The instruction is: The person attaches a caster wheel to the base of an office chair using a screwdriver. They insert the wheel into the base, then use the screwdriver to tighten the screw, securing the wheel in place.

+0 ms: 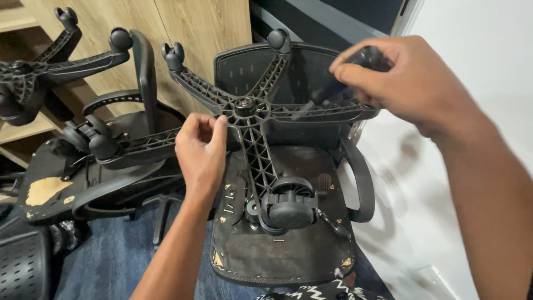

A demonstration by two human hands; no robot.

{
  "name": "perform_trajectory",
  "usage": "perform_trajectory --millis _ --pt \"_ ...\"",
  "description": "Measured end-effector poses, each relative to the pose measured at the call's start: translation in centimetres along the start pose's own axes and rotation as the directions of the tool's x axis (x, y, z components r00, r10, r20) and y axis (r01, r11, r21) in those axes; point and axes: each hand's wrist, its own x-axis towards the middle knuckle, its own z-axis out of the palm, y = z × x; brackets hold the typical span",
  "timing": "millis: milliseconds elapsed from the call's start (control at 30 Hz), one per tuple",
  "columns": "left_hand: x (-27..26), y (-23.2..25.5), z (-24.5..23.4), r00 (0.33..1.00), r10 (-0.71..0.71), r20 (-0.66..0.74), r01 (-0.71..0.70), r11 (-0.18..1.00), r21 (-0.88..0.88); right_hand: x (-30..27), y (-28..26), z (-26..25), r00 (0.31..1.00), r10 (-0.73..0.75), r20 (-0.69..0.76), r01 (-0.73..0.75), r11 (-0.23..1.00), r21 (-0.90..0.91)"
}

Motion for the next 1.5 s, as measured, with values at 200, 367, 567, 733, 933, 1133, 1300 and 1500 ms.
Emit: perform_trajectory --millis 200,367,567,733,933,1133,1300,1500 --pt "1.6 1.9 2.8 0.967 0.055 0.248 -0.014 0.986 -0.166 0.2 0.5 5.8 0.994 -0.067 -0.084 0.078 0.988 0.136" --pt "0.6 1.8 3.9 0.959 0.061 0.277 -0.015 0.986 -0.164 -0.7 1.8 8.3 0.993 -0.084 -0.08 0.095 0.985 0.146" --pt "0.4 2.4 4.3 0.952 -0.009 0.307 -0.014 0.997 0.074 -0.6 2.5 9.4 1.0 0.006 0.027 -0.012 0.97 0.244" --pt "0.3 2.9 4.0 0.933 0.2 0.301 -0.235 0.968 0.085 -0.2 2.7 8.8 0.992 0.046 0.113 -0.062 0.988 0.143" --pt "0.5 3.5 4.5 0.885 0.311 0.346 -0.367 0.924 0.109 -0.6 1.1 9.2 0.987 0.113 0.117 -0.115 0.993 0.014" --pt "2.8 3.4 4.7 0.831 0.235 0.505 -0.345 0.929 0.135 -0.2 -0.3 7.6 0.999 0.003 0.043 0.012 0.937 -0.35" --pt "4.1 3.5 5.2 0.776 0.072 0.627 -0.225 0.96 0.168 0.2 0.7 6.1 0.964 -0.234 0.128 0.261 0.929 -0.264" --pt "2.6 4.6 6.2 0.832 0.417 0.366 -0.467 0.883 0.056 1.9 1.2 6.1 0.986 0.12 0.112 -0.069 0.923 -0.378"
